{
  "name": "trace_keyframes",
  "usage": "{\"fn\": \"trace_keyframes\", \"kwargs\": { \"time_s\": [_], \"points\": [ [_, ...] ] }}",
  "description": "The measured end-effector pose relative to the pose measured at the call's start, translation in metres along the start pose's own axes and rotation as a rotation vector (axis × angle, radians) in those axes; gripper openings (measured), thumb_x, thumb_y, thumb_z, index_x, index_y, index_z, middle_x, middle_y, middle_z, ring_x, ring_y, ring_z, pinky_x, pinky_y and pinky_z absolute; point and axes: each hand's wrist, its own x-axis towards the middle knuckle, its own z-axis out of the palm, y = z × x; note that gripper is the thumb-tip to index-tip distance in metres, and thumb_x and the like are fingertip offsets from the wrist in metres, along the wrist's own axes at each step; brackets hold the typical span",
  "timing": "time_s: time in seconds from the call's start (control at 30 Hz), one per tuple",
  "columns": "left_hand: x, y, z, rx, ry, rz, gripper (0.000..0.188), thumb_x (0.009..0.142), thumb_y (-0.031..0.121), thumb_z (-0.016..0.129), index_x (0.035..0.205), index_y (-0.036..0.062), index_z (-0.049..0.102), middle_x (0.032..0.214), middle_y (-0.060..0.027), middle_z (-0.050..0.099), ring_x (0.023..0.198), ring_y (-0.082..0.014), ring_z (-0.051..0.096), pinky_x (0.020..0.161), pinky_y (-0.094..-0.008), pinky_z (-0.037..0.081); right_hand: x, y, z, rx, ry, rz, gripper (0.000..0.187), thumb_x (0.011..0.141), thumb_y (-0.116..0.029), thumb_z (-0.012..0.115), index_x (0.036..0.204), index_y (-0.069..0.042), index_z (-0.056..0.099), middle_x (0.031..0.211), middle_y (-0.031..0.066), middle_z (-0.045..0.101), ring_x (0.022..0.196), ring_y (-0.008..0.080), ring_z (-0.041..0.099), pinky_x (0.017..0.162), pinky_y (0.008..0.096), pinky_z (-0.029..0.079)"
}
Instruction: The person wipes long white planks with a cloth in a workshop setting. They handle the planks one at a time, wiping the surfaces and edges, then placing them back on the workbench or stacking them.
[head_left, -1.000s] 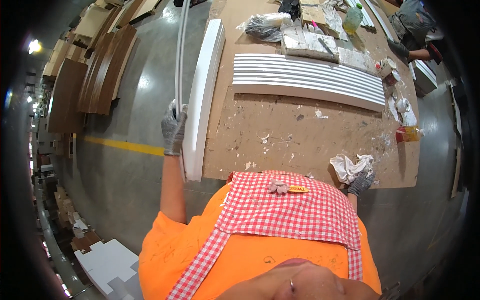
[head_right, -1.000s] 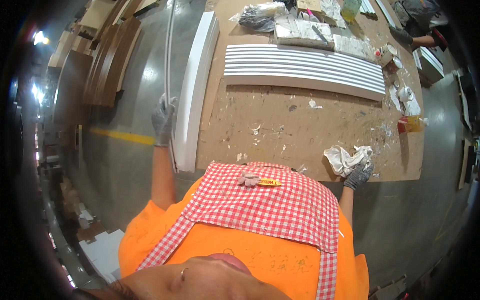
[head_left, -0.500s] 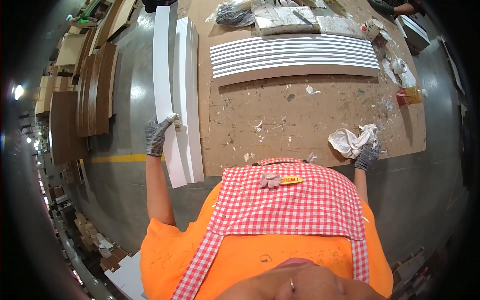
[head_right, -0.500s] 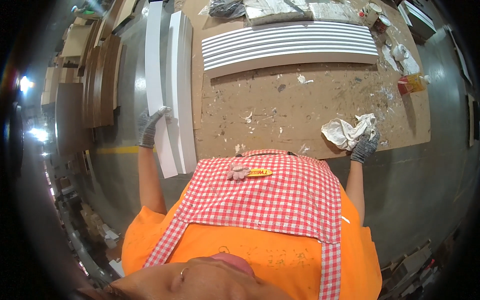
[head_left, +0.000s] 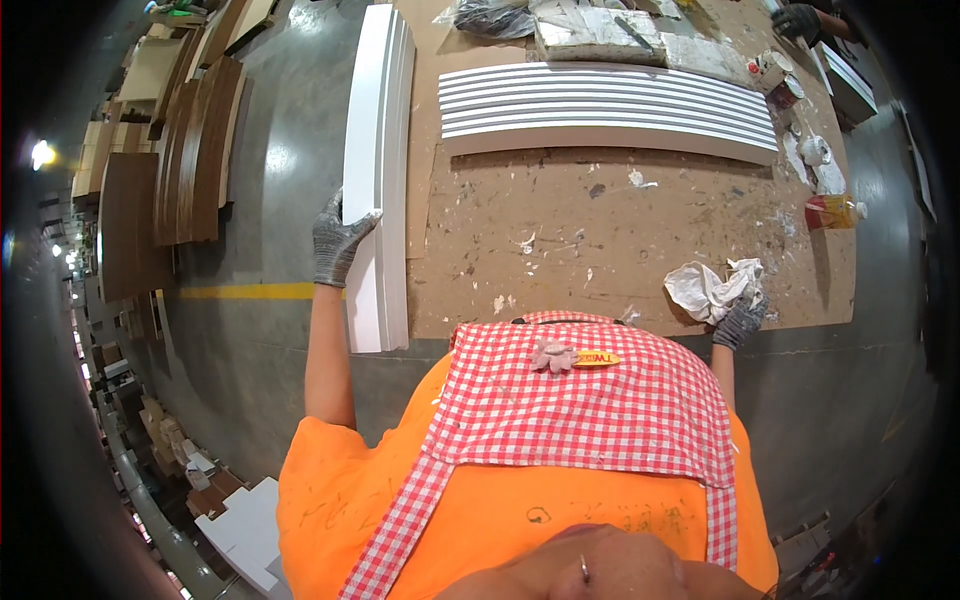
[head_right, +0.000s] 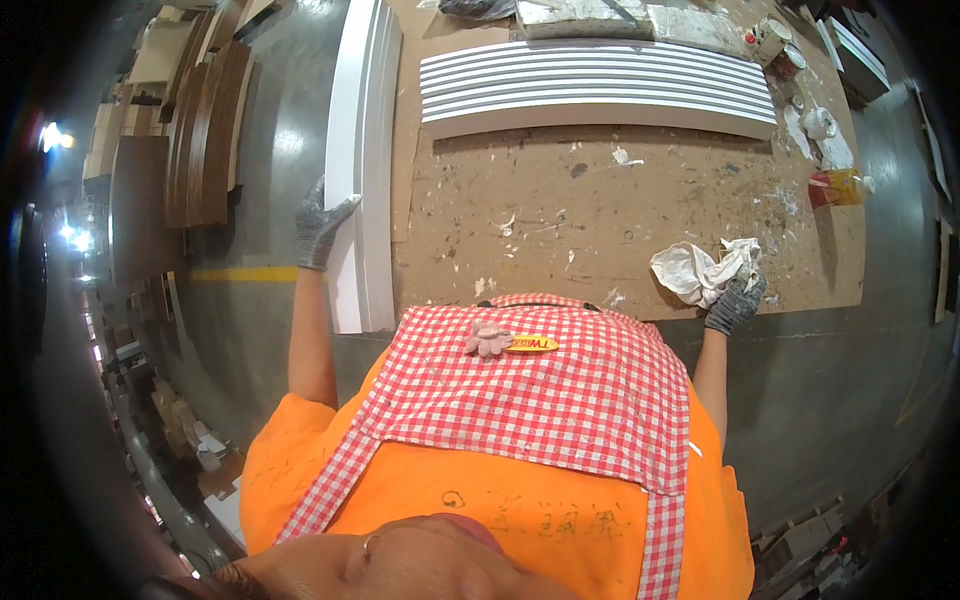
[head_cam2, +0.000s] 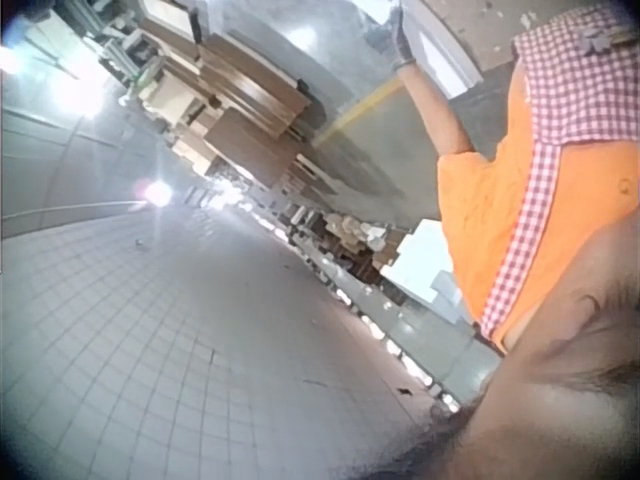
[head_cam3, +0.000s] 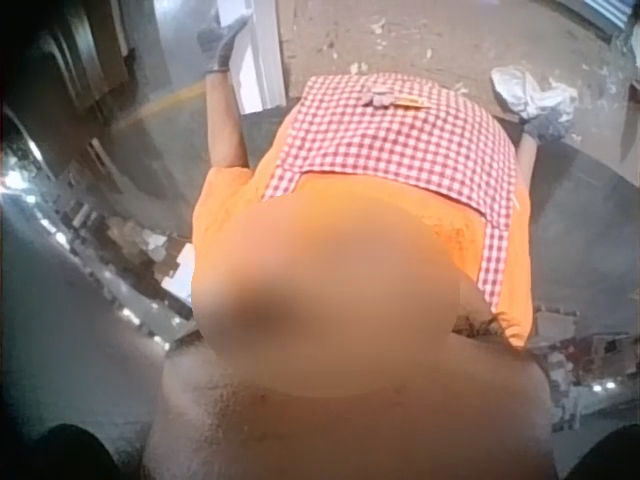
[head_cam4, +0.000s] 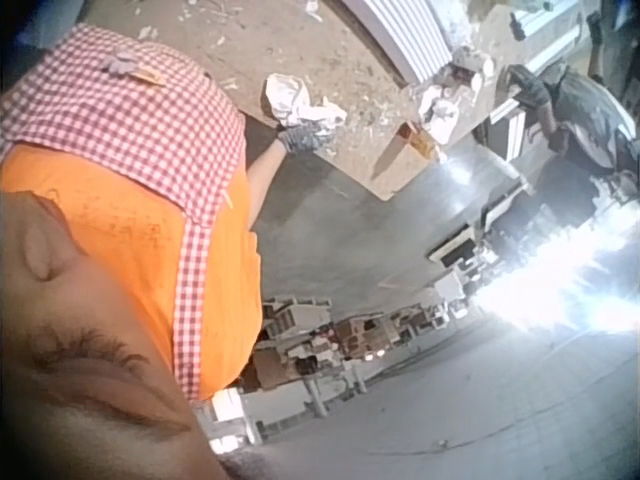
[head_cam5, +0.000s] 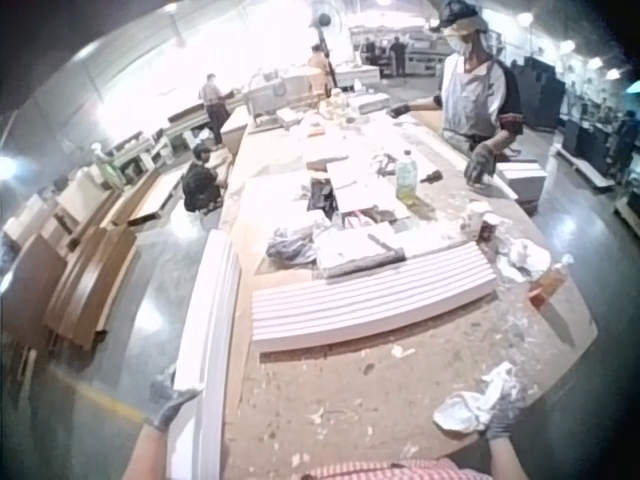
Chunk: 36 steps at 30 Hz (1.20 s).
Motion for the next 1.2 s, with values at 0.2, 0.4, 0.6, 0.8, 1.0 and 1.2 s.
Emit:
{"fn": "trace_keyframes", "kwargs": {
  "time_s": [0.2, 0.4, 0.6, 0.8, 1.0, 1.2],
  "points": [
    [0.006, -0.015, 0.007, 0.121, 0.028, 0.006, 0.065, 0.067, 0.031, 0.081, 0.119, 0.0029, 0.055, 0.103, -0.0154, 0.063, 0.094, -0.0248, 0.061, 0.085, -0.0353, 0.048, 0.002, 0.004, 0.002, 0.142, -0.030, 0.087, 0.034, 0.090, -0.031, 0.059, 0.102, 0.000, 0.057, 0.095, 0.0112, 0.062, 0.085, 0.0221, 0.058, 0.079, 0.0345, 0.046],
    [0.006, -0.026, 0.003, 0.320, -0.052, -0.033, 0.063, 0.068, 0.035, 0.078, 0.118, 0.0035, 0.056, 0.108, -0.0173, 0.057, 0.105, -0.0297, 0.053, 0.091, -0.0390, 0.044, -0.003, -0.005, 0.001, 0.033, 0.011, 0.005, 0.037, 0.089, -0.035, 0.060, 0.100, 0.000, 0.057, 0.094, 0.0109, 0.062, 0.084, 0.0218, 0.058, 0.078, 0.0350, 0.047],
    [0.002, -0.016, 0.016, 0.299, 0.045, -0.141, 0.060, 0.070, 0.037, 0.077, 0.113, 0.0003, 0.057, 0.103, -0.0187, 0.058, 0.101, -0.0310, 0.055, 0.086, -0.0403, 0.045, 0.005, 0.018, -0.002, -0.086, 0.005, -0.093, 0.035, 0.087, -0.031, 0.063, 0.102, 0.000, 0.059, 0.100, 0.0118, 0.064, 0.092, 0.0256, 0.060, 0.085, 0.0363, 0.046],
    [0.000, -0.027, 0.018, 0.156, 0.016, -0.207, 0.058, 0.071, 0.038, 0.077, 0.109, -0.0009, 0.058, 0.099, -0.0197, 0.061, 0.092, -0.0326, 0.060, 0.081, -0.0400, 0.047, -0.002, -0.159, 0.057, 0.304, -0.387, -0.797, 0.032, 0.088, -0.025, 0.062, 0.114, -0.006, 0.060, 0.122, 0.0093, 0.057, 0.111, 0.0229, 0.054, 0.096, 0.0359, 0.041],
    [0.000, -0.012, 0.015, 0.028, 0.025, -0.258, 0.050, 0.073, 0.034, 0.076, 0.105, -0.0011, 0.060, 0.094, -0.0169, 0.064, 0.086, -0.0286, 0.062, 0.079, -0.0366, 0.048, -0.025, -0.401, 0.212, 0.344, -0.465, -1.358, 0.030, 0.080, -0.027, 0.066, 0.108, -0.017, 0.063, 0.102, 0.0094, 0.060, 0.089, 0.0237, 0.059, 0.074, 0.0332, 0.051],
    [0.007, -0.016, 0.014, -0.099, 0.041, -0.338, 0.047, 0.073, 0.029, 0.078, 0.105, 0.0000, 0.061, 0.097, -0.0106, 0.065, 0.086, -0.0189, 0.062, 0.079, -0.0320, 0.050, -0.088, -0.519, 0.374, 0.563, -0.898, -0.893, 0.017, 0.077, -0.014, 0.064, 0.093, -0.009, 0.068, 0.090, 0.0134, 0.065, 0.085, 0.0270, 0.062, 0.075, 0.0342, 0.050]
  ]
}}
